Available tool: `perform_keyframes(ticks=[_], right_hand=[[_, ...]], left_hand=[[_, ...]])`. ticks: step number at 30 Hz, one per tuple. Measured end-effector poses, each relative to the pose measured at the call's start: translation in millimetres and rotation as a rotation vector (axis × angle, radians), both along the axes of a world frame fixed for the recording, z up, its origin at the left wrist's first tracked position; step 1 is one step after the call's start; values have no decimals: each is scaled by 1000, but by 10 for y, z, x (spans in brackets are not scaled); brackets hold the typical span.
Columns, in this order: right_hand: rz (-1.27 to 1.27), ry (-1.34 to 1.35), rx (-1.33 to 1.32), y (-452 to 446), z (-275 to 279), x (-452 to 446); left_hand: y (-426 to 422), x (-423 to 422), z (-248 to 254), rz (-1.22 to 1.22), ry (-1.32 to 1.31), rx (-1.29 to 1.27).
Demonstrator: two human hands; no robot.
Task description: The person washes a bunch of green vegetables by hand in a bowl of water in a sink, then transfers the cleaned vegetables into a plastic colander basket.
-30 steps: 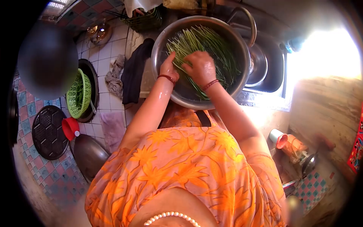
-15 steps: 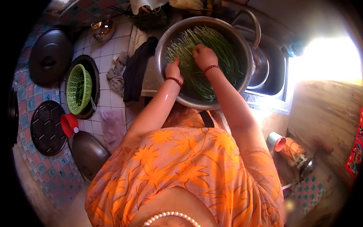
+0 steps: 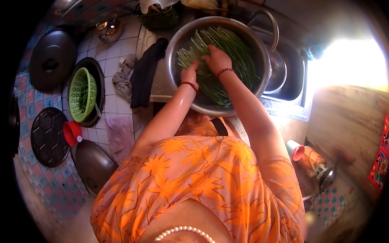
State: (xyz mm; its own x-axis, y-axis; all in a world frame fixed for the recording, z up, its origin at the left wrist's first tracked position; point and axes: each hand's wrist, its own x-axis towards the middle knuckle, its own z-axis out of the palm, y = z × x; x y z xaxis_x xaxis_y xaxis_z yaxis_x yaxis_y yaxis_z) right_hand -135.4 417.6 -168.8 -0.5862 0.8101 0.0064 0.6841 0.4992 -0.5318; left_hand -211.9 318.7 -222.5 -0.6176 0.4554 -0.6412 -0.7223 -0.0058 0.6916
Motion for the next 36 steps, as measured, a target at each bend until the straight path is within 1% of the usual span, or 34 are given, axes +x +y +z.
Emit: perform_keyframes(ticks=[1, 2, 3, 4, 6, 7, 9, 10, 11, 12, 14, 16, 17, 18, 20, 21, 23, 24, 25, 26, 28, 29, 31, 32, 35, 36], right_hand=[[-48, -29, -81, 39, 31, -14], [-94, -57, -162, 67, 35, -38], [-148, -6, -158, 71, -4, -55], [-67, -20, -161, 63, -39, -51], [90, -49, -165, 67, -109, 23], [36, -16, -198, 118, -189, 84], [-63, 55, -259, 255, -345, 134], [-125, 109, -328, 214, -289, 122], [-187, 165, -396, 176, -220, 99], [-251, 224, -462, 147, -165, 78], [-76, 90, -445, 162, -226, 109], [100, -24, -399, 277, -305, 130], [-36, 47, -275, 251, -380, 137], [-73, 146, -427, 261, -440, 166], [-153, 345, -728, 251, -353, 196], [-195, 445, -874, 248, -320, 215], [28, 218, -646, 235, -312, 233], [138, 105, -527, 242, -301, 234], [165, 96, -623, 252, -158, 247], [156, 122, -544, 251, -63, 268], [133, 172, -394, 206, 119, 351], [125, 94, -391, 169, 336, 384], [195, 143, -144, 66, 522, 478], [229, 168, -18, 19, 577, 516], [457, -3, -5, -142, 498, 546], [446, -37, -22, -209, 476, 541]], left_hand=[[8, -7, 4, -80, 84, -46], [22, -3, 8, -36, 74, -58], [35, 11, 11, 7, 64, -74], [41, 12, 9, 49, 55, -89], [52, -47, -170, 59, -115, 9], [59, -40, -239, 61, -205, 57], [56, -11, -148, 86, -148, 100], [28, -2, -139, 99, -118, 117], [47, -22, -215, 119, -119, 50], [68, -45, -263, 68, -152, 107], [102, -65, -307, -37, -222, 222], [91, -86, -310, -56, -118, 73], [79, -97, -285, -64, -64, -3], [70, -107, -292, -30, -108, -1], [77, -124, -301, 34, -195, 4], [78, -121, -299, 1, -258, 65], [91, -115, -103, -68, -384, 191], [95, -112, -85, -97, -364, 179], [91, -113, -86, -123, -344, 167], [77, -120, -85, -147, -324, 152], [56, -151, -64, -160, -440, 184], [58, -172, -17, -166, -498, 203], [43, -213, 94, -152, -571, 206], [37, -220, 145, -147, -606, 210], [22, -210, 197, -137, -518, 192], [22, -211, 190, -134, -516, 224]])
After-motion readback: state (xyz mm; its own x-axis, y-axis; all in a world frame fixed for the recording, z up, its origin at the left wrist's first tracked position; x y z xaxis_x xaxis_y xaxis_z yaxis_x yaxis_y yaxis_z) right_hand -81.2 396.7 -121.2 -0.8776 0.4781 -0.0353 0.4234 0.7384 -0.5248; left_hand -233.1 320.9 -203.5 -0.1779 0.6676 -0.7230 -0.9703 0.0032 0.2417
